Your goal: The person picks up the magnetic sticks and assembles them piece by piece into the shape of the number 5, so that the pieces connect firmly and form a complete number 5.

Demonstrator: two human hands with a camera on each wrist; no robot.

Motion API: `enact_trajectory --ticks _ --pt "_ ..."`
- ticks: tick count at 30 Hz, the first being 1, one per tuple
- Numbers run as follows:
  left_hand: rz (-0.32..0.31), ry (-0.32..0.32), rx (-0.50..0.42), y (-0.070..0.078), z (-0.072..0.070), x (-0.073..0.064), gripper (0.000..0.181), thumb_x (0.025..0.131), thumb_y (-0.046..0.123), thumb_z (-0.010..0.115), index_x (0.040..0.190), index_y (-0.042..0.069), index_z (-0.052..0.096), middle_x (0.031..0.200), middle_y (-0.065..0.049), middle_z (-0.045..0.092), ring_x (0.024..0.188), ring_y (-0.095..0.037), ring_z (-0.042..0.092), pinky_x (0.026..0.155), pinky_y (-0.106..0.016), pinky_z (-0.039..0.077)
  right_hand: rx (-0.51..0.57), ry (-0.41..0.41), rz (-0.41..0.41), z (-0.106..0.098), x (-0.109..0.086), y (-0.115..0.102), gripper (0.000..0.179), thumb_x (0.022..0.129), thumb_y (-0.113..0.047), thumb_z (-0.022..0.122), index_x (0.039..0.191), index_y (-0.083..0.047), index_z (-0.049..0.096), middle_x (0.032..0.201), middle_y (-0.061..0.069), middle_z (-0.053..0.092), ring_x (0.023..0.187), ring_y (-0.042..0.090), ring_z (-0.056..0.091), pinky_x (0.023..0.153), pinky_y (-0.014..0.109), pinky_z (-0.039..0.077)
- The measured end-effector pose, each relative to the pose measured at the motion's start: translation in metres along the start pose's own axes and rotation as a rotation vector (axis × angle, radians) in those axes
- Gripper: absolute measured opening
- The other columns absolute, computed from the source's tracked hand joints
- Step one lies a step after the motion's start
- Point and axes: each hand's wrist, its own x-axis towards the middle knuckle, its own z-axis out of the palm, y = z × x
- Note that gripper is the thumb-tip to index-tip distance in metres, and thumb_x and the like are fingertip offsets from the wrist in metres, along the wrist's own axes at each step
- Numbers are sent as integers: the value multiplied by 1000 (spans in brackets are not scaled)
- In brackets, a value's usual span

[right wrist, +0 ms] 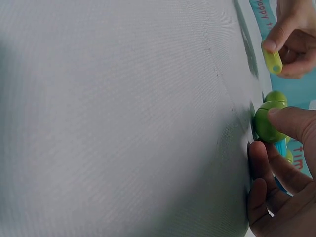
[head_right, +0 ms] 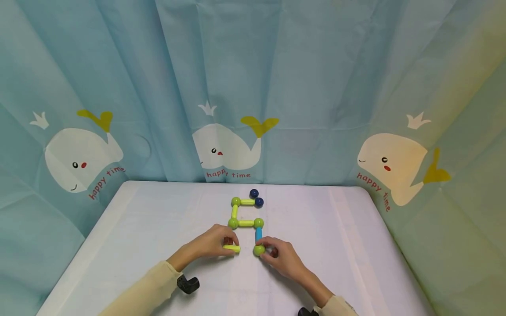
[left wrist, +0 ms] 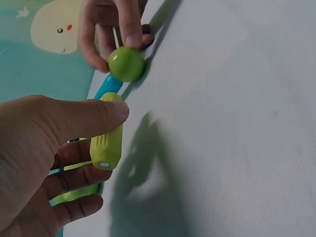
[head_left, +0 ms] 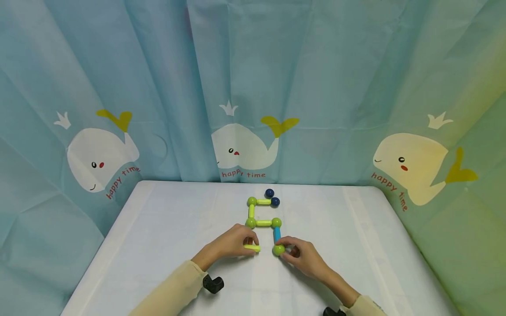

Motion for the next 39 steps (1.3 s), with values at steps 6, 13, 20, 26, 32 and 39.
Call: enact_trajectory --ticks 6,13,20,26,32,39 --pt "14 4 20 2 10 13 16 86 16 86 99 13 78 79 14 62 69 2 53 65 -15 47 0 10 -25 1 1 2 30 90 -5 77 119 -12 72 111 0 73 68 4 56 62 24 50" --pt "29 13 40 5 18 22 15 86 15 85 98 14 78 78 14 61 69 2 53 64 -13 45 -1 8 -20 1 1 2 30 91 -6 77 120 -12 72 111 0 73 68 4 56 62 23 50" --pt "40 11 35 6 24 28 13 86 16 85 97 14 78 79 12 62 70 2 53 65 -13 45 7 21 -36 1 1 1 29 90 -4 77 119 -9 73 111 2 74 68 3 56 61 24 51" --pt "59 25 25 7 26 31 12 86 14 84 96 13 78 79 12 63 69 2 53 65 -12 45 9 24 -48 1 1 2 29 90 -4 77 118 -9 73 111 2 74 66 3 55 60 23 50" --pt "46 22 24 8 25 31 13 86 14 85 97 12 78 81 12 64 70 2 54 65 -13 46 13 22 -53 1 1 2 29 91 -5 77 119 -9 72 108 0 74 66 4 55 60 23 50" --pt "32 4 33 10 23 31 16 86 16 85 99 12 78 82 12 65 72 3 55 67 -12 46 10 28 -44 3 0 3 30 91 -5 77 119 -10 71 105 1 73 67 4 57 61 24 51"
